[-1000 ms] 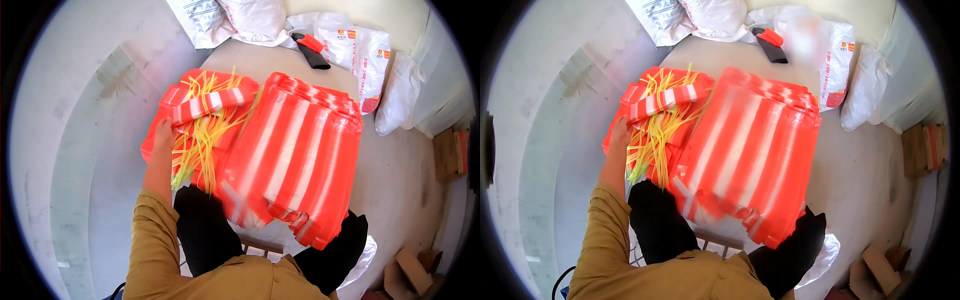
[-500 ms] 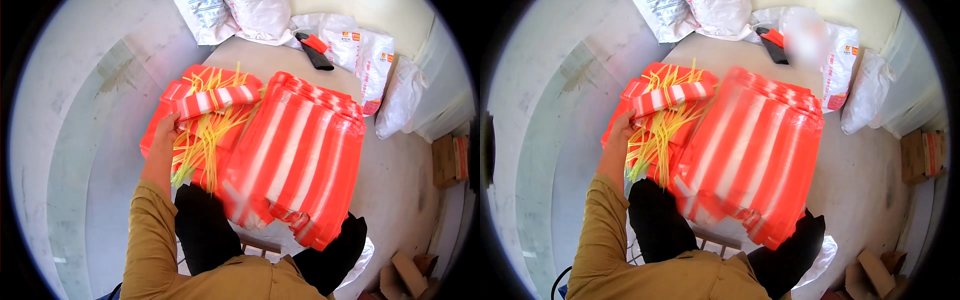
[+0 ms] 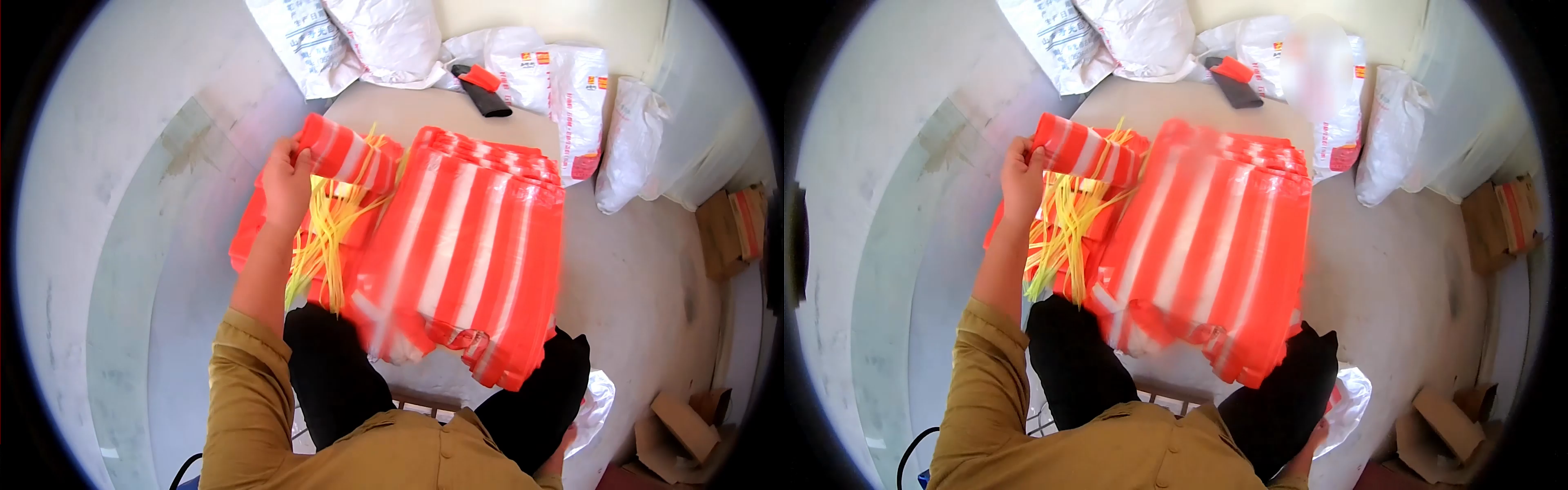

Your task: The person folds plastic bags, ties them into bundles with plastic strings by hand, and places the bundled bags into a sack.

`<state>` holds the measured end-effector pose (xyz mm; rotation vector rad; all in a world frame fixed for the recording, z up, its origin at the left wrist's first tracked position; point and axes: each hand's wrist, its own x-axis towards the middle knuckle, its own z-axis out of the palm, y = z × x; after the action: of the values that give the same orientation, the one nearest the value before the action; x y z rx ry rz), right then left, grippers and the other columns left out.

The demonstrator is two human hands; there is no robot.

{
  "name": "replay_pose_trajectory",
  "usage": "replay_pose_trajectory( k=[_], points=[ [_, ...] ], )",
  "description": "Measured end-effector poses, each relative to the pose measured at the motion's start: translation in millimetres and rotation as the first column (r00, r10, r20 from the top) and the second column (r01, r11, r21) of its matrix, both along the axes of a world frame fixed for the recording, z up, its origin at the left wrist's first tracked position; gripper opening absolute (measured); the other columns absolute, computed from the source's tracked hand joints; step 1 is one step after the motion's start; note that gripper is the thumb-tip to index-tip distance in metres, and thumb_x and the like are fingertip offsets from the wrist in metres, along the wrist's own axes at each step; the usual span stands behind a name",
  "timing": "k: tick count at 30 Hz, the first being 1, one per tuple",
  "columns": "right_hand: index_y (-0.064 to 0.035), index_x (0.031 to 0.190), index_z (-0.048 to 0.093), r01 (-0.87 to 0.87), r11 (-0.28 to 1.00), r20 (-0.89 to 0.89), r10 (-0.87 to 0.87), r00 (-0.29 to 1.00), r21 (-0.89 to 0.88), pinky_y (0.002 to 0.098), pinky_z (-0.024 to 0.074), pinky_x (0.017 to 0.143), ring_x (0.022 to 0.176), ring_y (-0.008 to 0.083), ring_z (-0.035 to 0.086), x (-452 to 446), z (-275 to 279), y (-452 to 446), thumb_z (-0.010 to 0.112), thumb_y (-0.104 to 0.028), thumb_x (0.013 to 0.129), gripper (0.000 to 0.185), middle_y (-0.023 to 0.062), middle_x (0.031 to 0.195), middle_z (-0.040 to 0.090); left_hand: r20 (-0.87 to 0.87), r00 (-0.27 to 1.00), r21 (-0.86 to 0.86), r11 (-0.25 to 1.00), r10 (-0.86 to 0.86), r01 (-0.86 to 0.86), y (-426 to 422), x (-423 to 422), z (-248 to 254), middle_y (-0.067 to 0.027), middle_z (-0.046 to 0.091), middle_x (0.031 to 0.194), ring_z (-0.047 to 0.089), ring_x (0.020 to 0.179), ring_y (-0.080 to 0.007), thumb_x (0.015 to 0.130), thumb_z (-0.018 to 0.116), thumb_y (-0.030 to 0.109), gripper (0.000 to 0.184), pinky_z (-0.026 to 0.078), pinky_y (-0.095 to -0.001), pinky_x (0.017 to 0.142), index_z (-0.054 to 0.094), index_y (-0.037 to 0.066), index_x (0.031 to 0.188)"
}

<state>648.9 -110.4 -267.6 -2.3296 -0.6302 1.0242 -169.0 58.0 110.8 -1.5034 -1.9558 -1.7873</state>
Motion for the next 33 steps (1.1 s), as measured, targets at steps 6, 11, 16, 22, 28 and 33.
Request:
replay_pose_trajectory(
  k=[6,11,16,22,28,33],
  points=[
    [0.0040,0.136,0.062,-0.178,0.841,0.338,-0.006,0.941,0.510,0.0383,0.0510,0.104,0.118,0.0257,0.066,32,65,66,0.057,-0.021,0.106,0.040,0.0167,0.130,0.070,-0.096,0.960,-0.052,0.965,-0.263,0.259,-41,113,89,-0.0154,0.071,0.123,0.060,0.085,-0.0116,0.104,0.056,-0.002,0.007,0.052,-0.0290,0.080,0.051,-0.002,0.098],
    [-0.0044,0.161,0.033,-0.430,0.480,0.256,0.387,0.886,0.765,0.0458,0.0324,0.123,0.150,0.0295,0.040,-122,272,100,0.066,0.002,0.090,0.078,0.0127,0.162,0.043,0.034,0.825,0.101,0.823,-0.564,0.559,-87,160,119,-0.0102,0.067,0.119,0.057,0.096,-0.0104,0.103,0.057,-0.001,0.007,0.047,-0.0267,0.089,0.054,0.003,0.100],
    [-0.0032,0.159,0.036,-0.682,0.138,0.313,0.811,0.494,0.719,0.0439,0.0331,0.121,0.147,0.0347,0.041,-232,392,77,0.092,-0.021,0.068,0.108,0.0181,0.159,0.043,0.177,0.632,0.099,0.652,-0.755,0.752,-106,194,86,-0.0040,0.059,0.107,0.057,0.098,-0.0108,0.102,0.059,-0.002,0.010,0.046,-0.0285,0.095,0.055,0.005,0.107],
    [-0.0012,0.134,0.063,-0.723,0.268,-0.266,0.956,0.120,0.637,0.0303,0.0500,0.095,0.107,0.0139,0.063,-231,339,52,0.078,-0.008,0.087,0.050,0.0062,0.115,0.070,0.389,0.577,-0.108,0.587,-0.718,0.803,-121,261,57,-0.0053,0.059,0.112,0.061,0.088,-0.0083,0.102,0.056,-0.005,0.010,0.053,-0.0250,0.081,0.057,0.003,0.107],
    [0.0003,0.122,0.067,-0.565,0.534,-0.333,0.842,0.425,0.629,0.0273,0.0521,0.088,0.101,0.0072,0.062,-180,278,18,0.072,-0.001,0.092,0.031,-0.0004,0.111,0.072,0.585,0.349,-0.052,0.395,-0.733,0.917,-118,312,30,-0.0152,0.050,0.146,0.060,0.121,-0.0212,0.100,0.062,0.004,0.052,0.053,-0.0317,0.096,0.038,0.008,0.146],
    [-0.0003,0.131,0.066,-0.113,0.724,-0.527,0.591,0.611,0.680,0.0330,0.0560,0.096,0.109,0.0141,0.070,-94,255,-1,0.070,0.000,0.095,0.037,0.0048,0.121,0.074,0.548,0.242,-0.104,0.221,-0.801,0.970,-122,358,27,-0.0154,0.029,0.169,0.033,0.155,-0.0340,0.093,0.076,0.029,0.093,0.026,-0.0464,0.123,0.019,0.012,0.165]
  ],
)
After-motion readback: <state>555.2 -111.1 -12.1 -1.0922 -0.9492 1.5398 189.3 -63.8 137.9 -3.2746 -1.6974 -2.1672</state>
